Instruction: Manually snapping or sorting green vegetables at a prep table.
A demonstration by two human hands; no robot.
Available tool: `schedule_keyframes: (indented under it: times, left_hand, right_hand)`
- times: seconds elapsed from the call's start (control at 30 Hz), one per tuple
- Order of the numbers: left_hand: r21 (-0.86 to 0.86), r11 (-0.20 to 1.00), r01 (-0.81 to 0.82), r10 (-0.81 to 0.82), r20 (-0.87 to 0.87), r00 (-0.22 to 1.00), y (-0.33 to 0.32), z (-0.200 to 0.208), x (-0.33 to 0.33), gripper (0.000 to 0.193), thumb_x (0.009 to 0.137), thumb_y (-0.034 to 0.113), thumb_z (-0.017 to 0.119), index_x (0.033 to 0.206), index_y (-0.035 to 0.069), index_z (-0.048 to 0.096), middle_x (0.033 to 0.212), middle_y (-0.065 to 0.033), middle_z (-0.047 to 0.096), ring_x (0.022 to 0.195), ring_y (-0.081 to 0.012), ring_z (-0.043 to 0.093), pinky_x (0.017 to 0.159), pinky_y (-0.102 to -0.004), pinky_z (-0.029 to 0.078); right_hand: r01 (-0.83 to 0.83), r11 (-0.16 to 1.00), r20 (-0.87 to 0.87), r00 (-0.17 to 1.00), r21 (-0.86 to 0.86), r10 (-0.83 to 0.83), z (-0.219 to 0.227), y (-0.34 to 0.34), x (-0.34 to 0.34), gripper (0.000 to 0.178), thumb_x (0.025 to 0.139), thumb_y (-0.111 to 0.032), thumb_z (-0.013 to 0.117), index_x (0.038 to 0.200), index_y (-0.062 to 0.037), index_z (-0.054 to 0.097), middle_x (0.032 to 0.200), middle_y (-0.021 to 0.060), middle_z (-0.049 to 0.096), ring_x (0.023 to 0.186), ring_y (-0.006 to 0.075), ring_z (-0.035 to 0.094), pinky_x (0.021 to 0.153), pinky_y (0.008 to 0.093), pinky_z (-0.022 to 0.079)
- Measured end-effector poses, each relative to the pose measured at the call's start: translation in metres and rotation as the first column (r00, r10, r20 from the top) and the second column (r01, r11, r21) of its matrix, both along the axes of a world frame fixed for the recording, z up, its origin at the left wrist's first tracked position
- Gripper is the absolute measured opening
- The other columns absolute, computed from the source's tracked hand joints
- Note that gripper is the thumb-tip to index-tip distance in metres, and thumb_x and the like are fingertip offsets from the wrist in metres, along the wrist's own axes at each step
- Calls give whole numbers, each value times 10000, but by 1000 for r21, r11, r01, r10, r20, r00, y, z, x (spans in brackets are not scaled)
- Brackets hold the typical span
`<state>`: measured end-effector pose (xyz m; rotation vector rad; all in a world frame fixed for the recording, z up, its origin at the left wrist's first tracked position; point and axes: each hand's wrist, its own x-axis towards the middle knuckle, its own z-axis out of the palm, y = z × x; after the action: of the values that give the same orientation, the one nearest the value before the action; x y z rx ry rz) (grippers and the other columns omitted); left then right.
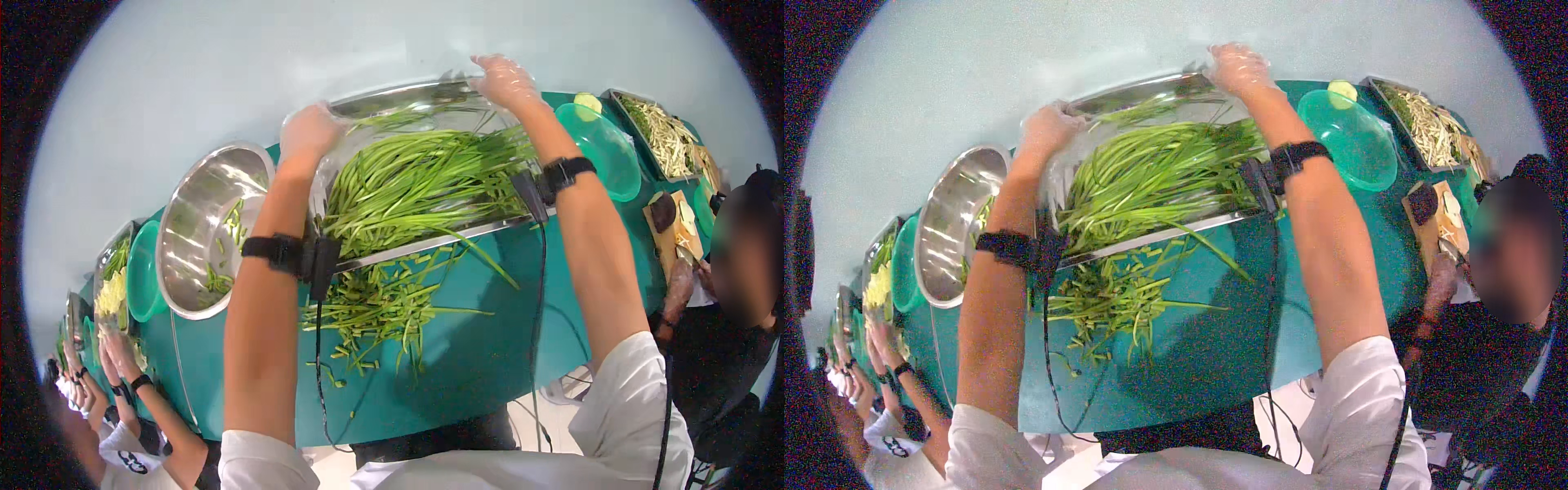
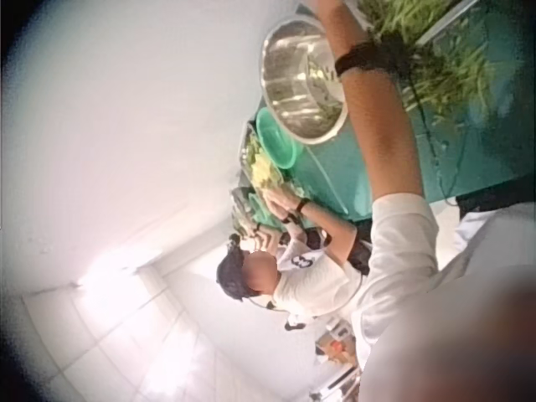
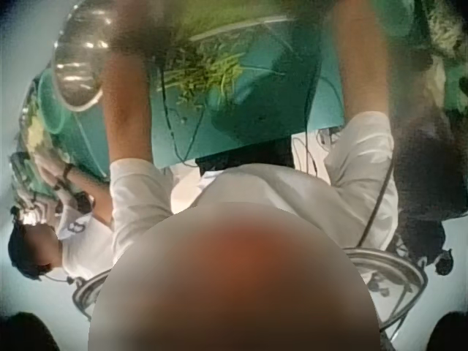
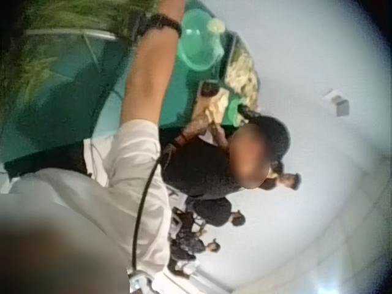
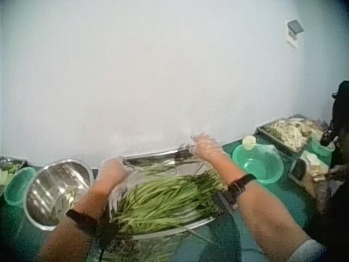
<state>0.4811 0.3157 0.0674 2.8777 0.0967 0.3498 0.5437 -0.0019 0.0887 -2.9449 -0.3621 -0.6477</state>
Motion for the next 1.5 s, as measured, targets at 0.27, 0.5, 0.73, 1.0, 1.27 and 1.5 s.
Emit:
schedule_keyframes:
  times: [0.27, 0.5, 0.73, 1.0, 1.27, 1.5]
  left_hand:
    - [-312, 887, 342, -360, -1, 933, -12, 44, -148, 277, 810, 210, 642, 1001, 14, 681, 923, -189, 685, 851, -301, 665, 780, -373, 504]
    - [-170, 921, 349, -344, 62, 937, -18, 44, -179, 186, 777, 168, 667, 908, 36, 678, 819, -150, 676, 780, -329, 652, 742, -390, 509]
    - [231, 914, 334, -339, -16, 941, -48, 17, -165, 235, 714, 204, 722, 856, 60, 602, 825, -164, 647, 859, -329, 639, 774, -421, 492]
    - [205, 903, 378, -398, 65, 915, -44, 6, -157, 162, 726, 137, 635, 860, 61, 586, 836, -157, 633, 831, -349, 626, 747, -437, 496]
    - [199, 901, 386, -414, 124, 902, -38, -9, -151, 98, 729, 104, 577, 813, 60, 602, 805, -140, 630, 813, -325, 626, 719, -427, 511]
    - [167, 891, 422, -441, 93, 893, -40, 9, -151, 166, 689, 153, 654, 779, 35, 579, 790, -175, 611, 793, -374, 599, 719, -463, 465]
  right_hand:
    - [-189, 815, -23, 970, 548, 241, 62, -18, -121, 438, 869, -413, 590, 1098, -48, 671, 1096, 161, 664, 1056, 276, 610, 942, 369, 446]
    - [-287, 639, -80, 873, 714, 481, 60, 12, -184, 331, 886, -294, 586, 973, 17, 661, 806, 51, 643, 769, 159, 588, 768, 298, 467]
    - [-353, 674, -107, 835, 649, 540, 72, 29, -196, 320, 879, -258, 607, 1037, 17, 646, 804, 80, 633, 789, 163, 597, 763, 299, 475]
    - [-341, 443, 118, 881, 829, 457, 96, 37, -221, 176, 905, -81, 613, 1006, 62, 629, 768, 87, 630, 721, 145, 608, 647, 288, 512]
    - [-286, 349, 129, 903, 892, 409, 105, 48, -233, 183, 908, -119, 620, 939, 58, 655, 751, 75, 621, 699, 138, 579, 653, 267, 493]
    - [-296, 352, 128, 895, 888, 428, 98, 44, -222, 178, 900, -141, 642, 909, 34, 666, 702, 53, 607, 660, 125, 568, 624, 258, 486]
